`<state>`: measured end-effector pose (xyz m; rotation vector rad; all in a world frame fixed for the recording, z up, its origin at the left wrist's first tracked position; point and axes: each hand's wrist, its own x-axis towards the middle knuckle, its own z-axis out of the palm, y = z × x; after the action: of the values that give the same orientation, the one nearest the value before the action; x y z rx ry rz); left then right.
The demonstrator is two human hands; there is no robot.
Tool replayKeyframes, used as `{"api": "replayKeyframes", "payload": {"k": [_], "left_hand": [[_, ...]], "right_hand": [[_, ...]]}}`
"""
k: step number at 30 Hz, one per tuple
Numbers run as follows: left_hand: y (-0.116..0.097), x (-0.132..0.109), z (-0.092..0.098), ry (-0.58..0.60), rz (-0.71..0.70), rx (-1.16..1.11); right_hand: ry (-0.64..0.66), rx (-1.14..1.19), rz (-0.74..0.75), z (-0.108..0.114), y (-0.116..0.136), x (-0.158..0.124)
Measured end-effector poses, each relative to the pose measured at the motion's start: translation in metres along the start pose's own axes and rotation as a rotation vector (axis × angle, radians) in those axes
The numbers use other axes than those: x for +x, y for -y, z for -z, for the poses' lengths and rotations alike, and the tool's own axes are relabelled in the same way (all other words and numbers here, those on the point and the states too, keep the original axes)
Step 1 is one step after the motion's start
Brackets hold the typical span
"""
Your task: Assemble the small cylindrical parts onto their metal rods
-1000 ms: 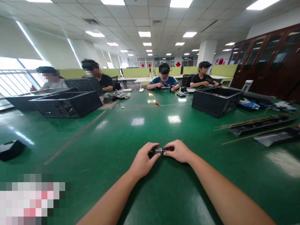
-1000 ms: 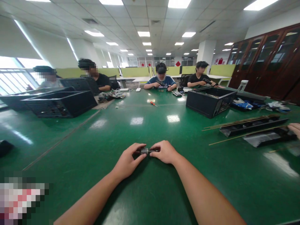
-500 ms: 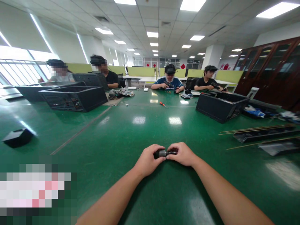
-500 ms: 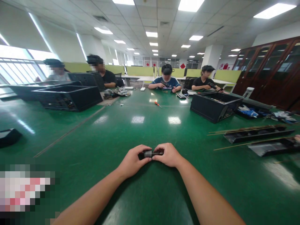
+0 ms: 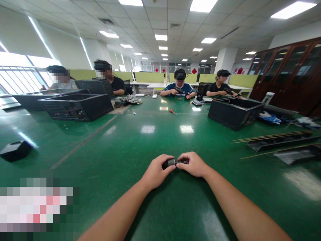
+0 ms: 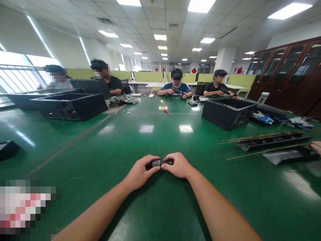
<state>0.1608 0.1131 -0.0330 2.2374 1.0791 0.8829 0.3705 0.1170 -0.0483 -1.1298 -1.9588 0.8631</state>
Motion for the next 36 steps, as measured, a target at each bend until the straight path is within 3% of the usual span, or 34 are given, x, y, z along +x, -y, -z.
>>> {"api": "replayKeyframes", "payload": {"k": [14, 36], "left_hand": [[0.0006, 0.0018, -0.0036, 0.042, -0.025, -0.006], [0.0001, 0.0023, 0.0005, 0.009, -0.037, 0.019]], "right_hand": [[0.003, -0.031, -0.022, 0.0035, -0.0014, -0.0021], [0.009, -0.066, -0.003, 0.0056, 0.0035, -0.0004]]}}
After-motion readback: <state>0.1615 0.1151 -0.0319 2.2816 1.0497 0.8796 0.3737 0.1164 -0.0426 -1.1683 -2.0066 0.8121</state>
